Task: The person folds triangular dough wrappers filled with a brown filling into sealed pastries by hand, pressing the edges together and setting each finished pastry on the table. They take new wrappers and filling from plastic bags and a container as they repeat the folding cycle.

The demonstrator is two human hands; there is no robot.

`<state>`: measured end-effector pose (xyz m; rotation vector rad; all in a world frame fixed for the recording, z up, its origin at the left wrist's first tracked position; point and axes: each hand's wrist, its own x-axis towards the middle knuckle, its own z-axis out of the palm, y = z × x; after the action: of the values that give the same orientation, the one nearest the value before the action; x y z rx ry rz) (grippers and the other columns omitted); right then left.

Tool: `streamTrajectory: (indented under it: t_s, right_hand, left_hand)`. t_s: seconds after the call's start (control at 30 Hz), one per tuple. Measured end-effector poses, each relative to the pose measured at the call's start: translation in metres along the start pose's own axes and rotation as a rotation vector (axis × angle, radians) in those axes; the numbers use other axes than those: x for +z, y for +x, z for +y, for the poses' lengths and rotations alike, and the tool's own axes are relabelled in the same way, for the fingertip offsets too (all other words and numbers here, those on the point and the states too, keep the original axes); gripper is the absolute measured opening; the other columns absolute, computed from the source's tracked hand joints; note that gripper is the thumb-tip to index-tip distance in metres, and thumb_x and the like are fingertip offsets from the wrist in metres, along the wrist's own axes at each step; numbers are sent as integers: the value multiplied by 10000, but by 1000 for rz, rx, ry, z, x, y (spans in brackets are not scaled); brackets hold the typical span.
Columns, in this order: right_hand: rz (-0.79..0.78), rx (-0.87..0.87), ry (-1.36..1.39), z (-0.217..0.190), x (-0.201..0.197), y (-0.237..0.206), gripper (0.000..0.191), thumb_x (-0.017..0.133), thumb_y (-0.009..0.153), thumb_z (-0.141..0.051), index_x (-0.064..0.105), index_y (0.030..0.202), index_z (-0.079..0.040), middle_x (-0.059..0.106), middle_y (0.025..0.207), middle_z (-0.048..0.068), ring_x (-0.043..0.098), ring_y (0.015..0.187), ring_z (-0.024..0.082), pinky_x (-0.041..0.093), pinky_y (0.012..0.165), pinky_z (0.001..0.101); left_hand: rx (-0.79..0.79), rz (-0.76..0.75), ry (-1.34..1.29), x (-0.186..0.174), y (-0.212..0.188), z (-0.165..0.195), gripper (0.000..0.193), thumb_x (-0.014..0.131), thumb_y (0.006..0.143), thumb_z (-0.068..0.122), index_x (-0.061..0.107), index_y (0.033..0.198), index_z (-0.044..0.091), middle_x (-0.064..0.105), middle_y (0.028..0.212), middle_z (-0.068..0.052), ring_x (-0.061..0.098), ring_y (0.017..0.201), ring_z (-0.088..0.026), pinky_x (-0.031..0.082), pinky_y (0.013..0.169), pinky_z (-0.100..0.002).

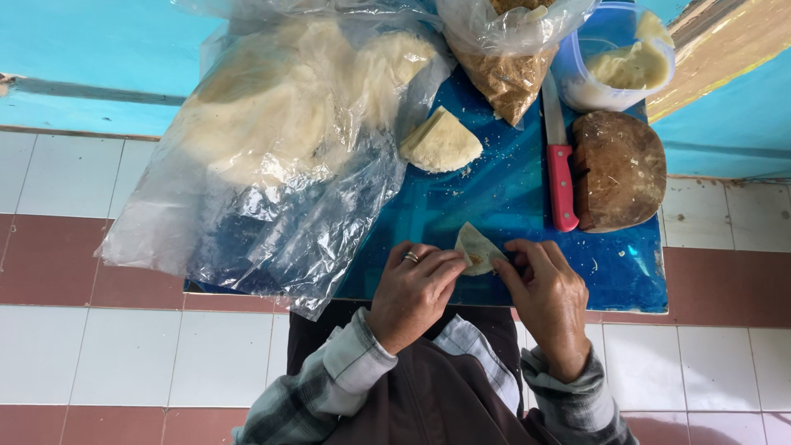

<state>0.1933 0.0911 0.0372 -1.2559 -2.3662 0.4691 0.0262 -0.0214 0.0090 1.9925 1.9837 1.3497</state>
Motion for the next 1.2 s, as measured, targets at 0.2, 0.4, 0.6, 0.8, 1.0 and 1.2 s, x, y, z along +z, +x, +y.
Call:
streamTrajectory:
  t_s: [0.2, 0.4, 0.6, 0.8, 1.0, 1.2]
  right_hand:
    - [7, -58, 145, 3, 4, 1, 153, 816, 866, -141, 708, 931, -54, 670, 856, 64, 660, 666, 163, 498, 567, 305]
    - [47, 29, 285, -8, 12, -1, 136, 802, 888, -43, 719, 995, -34, 726, 890, 58, 679, 672, 133, 507, 551, 274]
    - [154, -248, 72, -25, 10, -11, 234, 786, 872, -37, 770, 1099, -94, 731, 989, 69, 687, 867, 220, 552, 739, 339]
    - [105, -230, 75, -31, 7, -19, 401, 790, 845, -94, 679, 1229, -68, 766, 1039, 34, 668, 871, 238, 543, 771, 362]
    - [109, -328, 61, -18, 14, -8, 218, 811, 859, -120, 769, 1072, -96, 759, 1034, 32, 662, 906, 230, 540, 801, 356]
    - [-147, -313, 96, 4, 14, 31, 153, 842, 789, -196, 803, 921, -129, 690, 864, 47, 639, 814, 246, 510, 687, 373]
  left_hand:
    - [17, -12, 29, 2, -1, -3, 185, 769, 878, 62, 711, 1051, 91, 719, 1126, 26, 667, 978, -189, 472, 974, -406]
    - [-6, -19, -10, 4, 3, -3, 146, 769, 897, 77, 701, 1026, 88, 716, 1075, 19, 664, 965, -197, 473, 961, -407]
    - [4, -12, 11, 5, 2, -5, 176, 743, 879, 21, 686, 1035, 77, 720, 1078, -10, 671, 988, -214, 480, 981, -422]
    - [-35, -42, 3, 9, 4, -6, 192, 745, 880, 9, 683, 1051, 72, 724, 1055, -24, 678, 969, -229, 485, 942, -425]
    - [-98, 0, -48, 10, 13, -4, 246, 749, 857, 7, 700, 1089, 71, 705, 1016, -45, 660, 953, -255, 509, 857, -409]
    - [-190, -26, -92, 12, 21, -6, 176, 747, 851, 20, 671, 1005, 59, 627, 962, -89, 630, 935, -283, 524, 814, -403]
